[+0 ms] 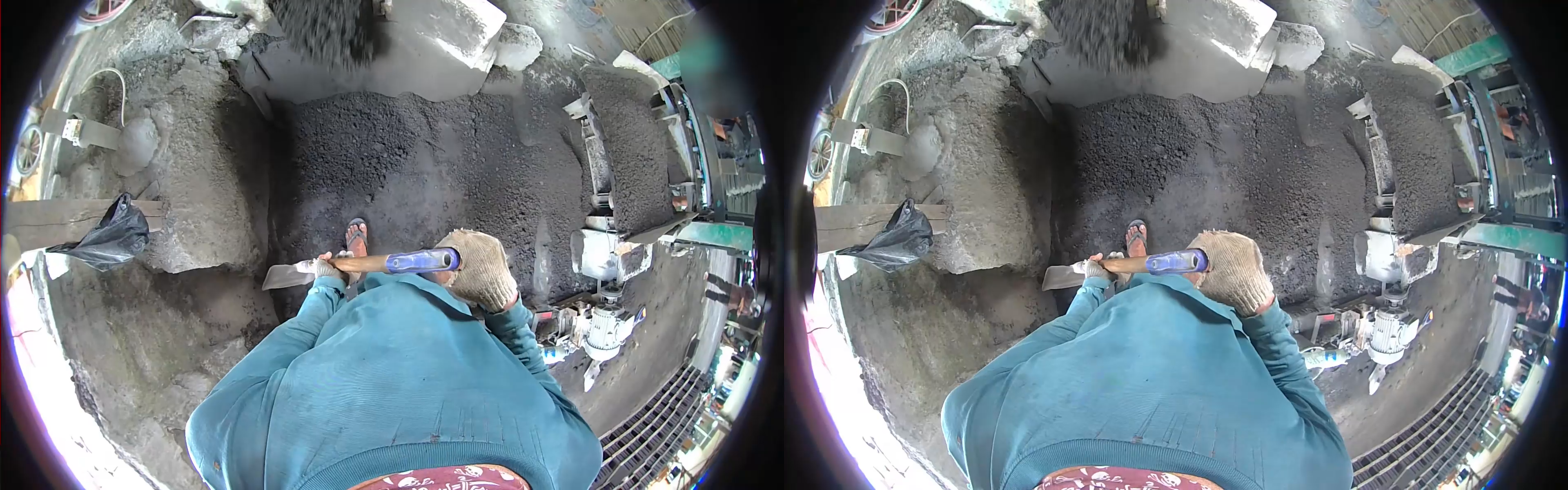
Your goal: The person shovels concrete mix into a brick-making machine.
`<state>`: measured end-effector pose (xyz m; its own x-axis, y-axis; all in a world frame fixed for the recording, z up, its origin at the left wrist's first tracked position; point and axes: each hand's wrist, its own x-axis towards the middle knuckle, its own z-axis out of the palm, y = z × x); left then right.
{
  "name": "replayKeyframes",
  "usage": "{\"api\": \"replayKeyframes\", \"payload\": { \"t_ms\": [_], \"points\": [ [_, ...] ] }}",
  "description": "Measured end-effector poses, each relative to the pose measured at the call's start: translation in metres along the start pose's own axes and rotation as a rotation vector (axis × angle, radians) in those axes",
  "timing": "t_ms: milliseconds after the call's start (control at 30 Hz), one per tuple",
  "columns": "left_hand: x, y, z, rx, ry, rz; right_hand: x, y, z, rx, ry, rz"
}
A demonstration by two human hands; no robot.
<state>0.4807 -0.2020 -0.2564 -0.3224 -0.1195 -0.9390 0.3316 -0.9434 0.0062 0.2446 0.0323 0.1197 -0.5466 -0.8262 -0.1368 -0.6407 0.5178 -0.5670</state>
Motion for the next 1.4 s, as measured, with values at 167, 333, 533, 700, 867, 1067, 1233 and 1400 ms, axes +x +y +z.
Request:
{"api": "replayKeyframes", "payload": {
  "t_ms": [167, 333, 533, 700, 867, 1067, 1233, 1400],
  "points": [
    [0.031, 0.013, 0.009, 0.098, -0.064, -0.184, 0.003, -0.004, -0.011, 0.024, 0.113, 0.028],
    [-0.012, 0.007, 0.084, 0.084, 0.035, -0.249, -0.007, -0.006, -0.011, 0.264, 0.238, 0.354],
    [-0.019, -0.003, 0.145, 0.274, 0.229, -0.237, -0.055, 0.07, 0.038, 0.575, 0.476, 0.594],
    [-0.041, -0.021, 0.173, 0.417, 0.137, -0.001, -0.115, 0.142, 0.113, 1.126, 0.56, 0.794],
    [-0.068, -0.05, 0.194, 0.439, -0.031, 0.117, -0.153, 0.167, 0.166, 1.403, 0.555, 1.003],
    [-0.007, -0.128, 0.201, 0.258, -0.046, 0.006, -0.168, 0.153, 0.182, 1.401, 0.814, 1.313],
    [0.066, -0.271, 0.157, 0.507, -0.003, -0.382, -0.282, 0.192, 0.222, 1.102, 1.271, 1.534],
    [0.037, -0.424, 0.171, 0.451, 0.125, -0.874, -0.352, 0.163, 0.094, 0.521, 1.355, 1.895]
  ]
}}
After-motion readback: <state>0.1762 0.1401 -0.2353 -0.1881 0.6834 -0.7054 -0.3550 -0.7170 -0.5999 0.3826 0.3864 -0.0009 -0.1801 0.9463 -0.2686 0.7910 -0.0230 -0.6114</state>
